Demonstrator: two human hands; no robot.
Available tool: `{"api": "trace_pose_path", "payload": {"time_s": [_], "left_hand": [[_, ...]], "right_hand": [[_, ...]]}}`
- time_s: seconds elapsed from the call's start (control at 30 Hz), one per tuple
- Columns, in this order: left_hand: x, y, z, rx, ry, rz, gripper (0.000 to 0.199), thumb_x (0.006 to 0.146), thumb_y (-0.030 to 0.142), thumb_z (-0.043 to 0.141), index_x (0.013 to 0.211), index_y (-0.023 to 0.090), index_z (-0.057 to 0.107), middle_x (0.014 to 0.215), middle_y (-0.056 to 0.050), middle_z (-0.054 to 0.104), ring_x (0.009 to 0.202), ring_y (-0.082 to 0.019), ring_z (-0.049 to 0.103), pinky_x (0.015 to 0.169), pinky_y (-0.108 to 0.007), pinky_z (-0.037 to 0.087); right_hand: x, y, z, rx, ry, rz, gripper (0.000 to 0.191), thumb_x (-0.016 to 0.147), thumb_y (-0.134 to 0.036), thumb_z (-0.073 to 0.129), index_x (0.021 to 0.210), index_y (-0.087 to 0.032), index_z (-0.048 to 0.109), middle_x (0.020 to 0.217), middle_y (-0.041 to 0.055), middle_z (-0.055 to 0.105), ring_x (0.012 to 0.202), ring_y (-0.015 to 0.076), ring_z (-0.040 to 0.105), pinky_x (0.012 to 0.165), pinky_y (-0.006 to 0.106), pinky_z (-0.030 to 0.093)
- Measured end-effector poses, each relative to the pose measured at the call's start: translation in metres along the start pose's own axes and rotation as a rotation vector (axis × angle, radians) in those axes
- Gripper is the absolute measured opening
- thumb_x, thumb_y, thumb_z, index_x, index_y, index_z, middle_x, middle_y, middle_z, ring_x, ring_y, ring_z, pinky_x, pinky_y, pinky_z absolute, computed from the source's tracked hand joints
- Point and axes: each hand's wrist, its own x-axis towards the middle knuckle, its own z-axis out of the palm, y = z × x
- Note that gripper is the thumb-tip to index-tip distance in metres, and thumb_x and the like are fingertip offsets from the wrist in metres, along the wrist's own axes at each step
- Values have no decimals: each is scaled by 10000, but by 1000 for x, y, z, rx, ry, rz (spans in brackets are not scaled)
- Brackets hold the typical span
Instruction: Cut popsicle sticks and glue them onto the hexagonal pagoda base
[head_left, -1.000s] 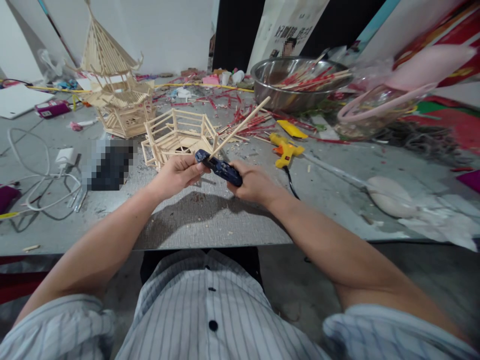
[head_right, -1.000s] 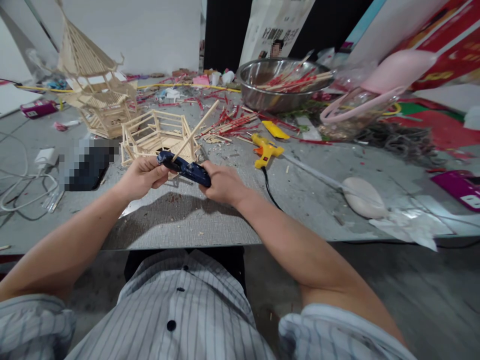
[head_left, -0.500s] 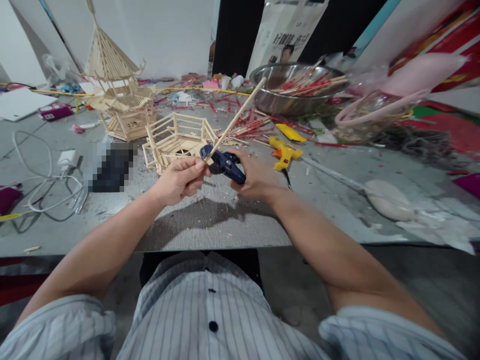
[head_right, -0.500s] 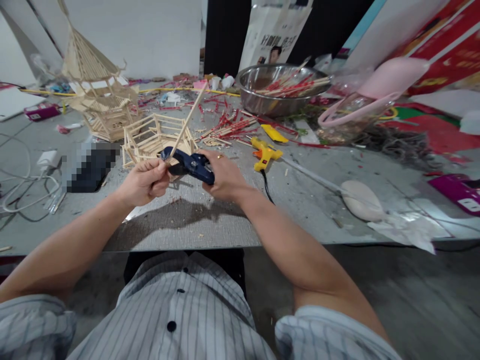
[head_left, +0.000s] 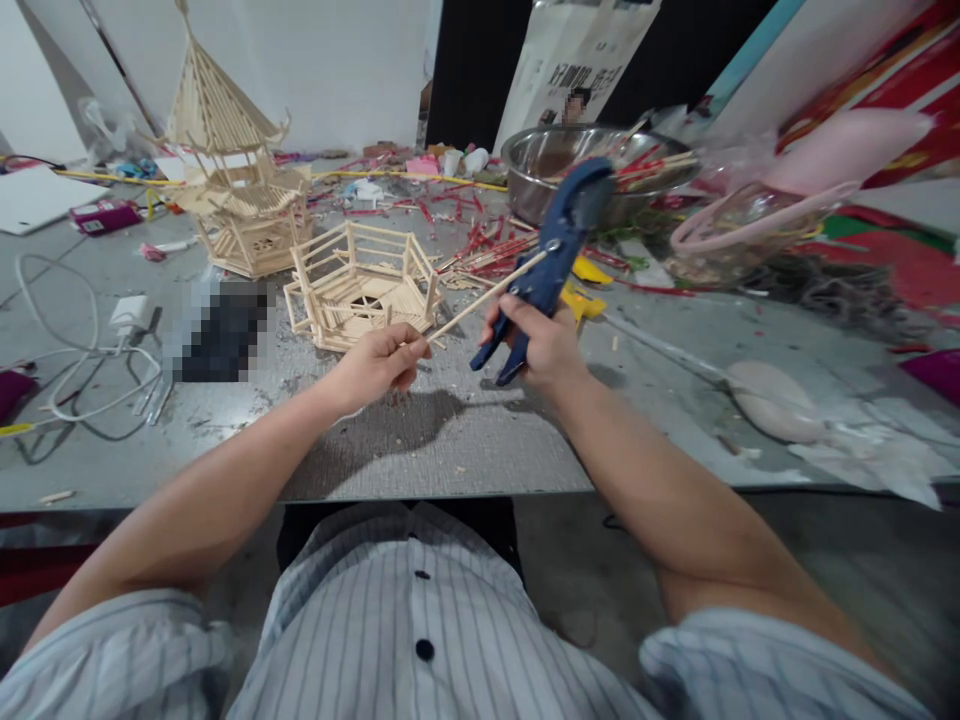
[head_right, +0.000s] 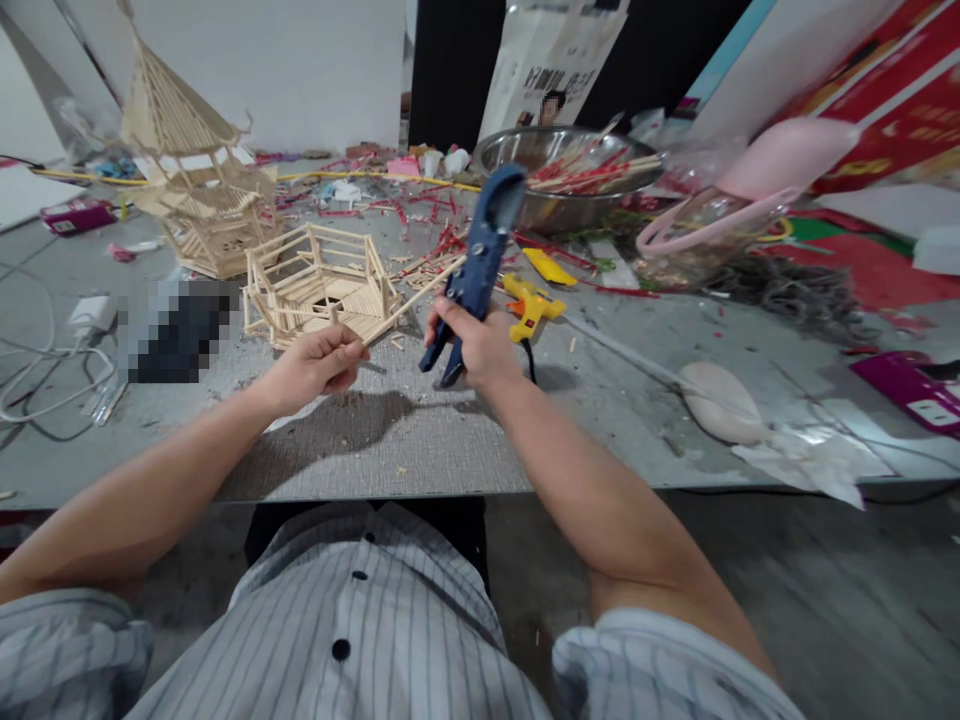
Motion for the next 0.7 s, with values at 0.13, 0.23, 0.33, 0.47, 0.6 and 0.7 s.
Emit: {"api": "trace_pose_path", "payload": {"time_s": [0.13,0.23,0.33,0.47,0.6,0.7], "left_hand": [[1,0,6,129,25,-59,169,958,138,449,809,148,529,443,74,441,386,-55,345,427,-162,262],[3,-1,6,195,27,-46,134,948,122,472,842,142,552,440,81,423,393,-60,365,429,-163,264],[3,-3,5,197,30,-17,115,941,131,490,844,149,547,458,87,392,405,-60,347,431,-168,255],[2,-4,4,137,-15,56,77,927,162,504,864,155,548,514,92,343,421,-51,297,446,-173,250],[-2,2,8,163,-73,129,96,914,223,531,897,152,593,553,79,371,451,-57,324,468,-185,278],[-3,4,10,190,-81,179,129,915,240,516,901,153,610,578,66,410,472,-65,348,485,-193,304]], "right_hand": [[0,-13,3,193,83,1,374,630,-568,701,794,-277,535,752,6,650,585,178,618,579,395,540],[1,-14,0,171,112,-22,368,627,-544,728,817,-282,553,711,-16,629,558,164,604,567,380,541],[3,-12,-3,156,113,-73,323,664,-499,738,805,-274,554,655,-38,583,527,143,579,547,353,528],[6,-8,-4,167,135,-63,290,697,-465,730,790,-264,542,622,-55,552,517,130,570,545,339,529],[8,-3,-4,225,122,8,336,624,-432,777,795,-264,541,594,-70,534,502,128,570,530,334,526],[9,0,-3,203,122,47,353,600,-438,789,784,-272,538,578,-72,529,489,135,565,517,345,523]]}}
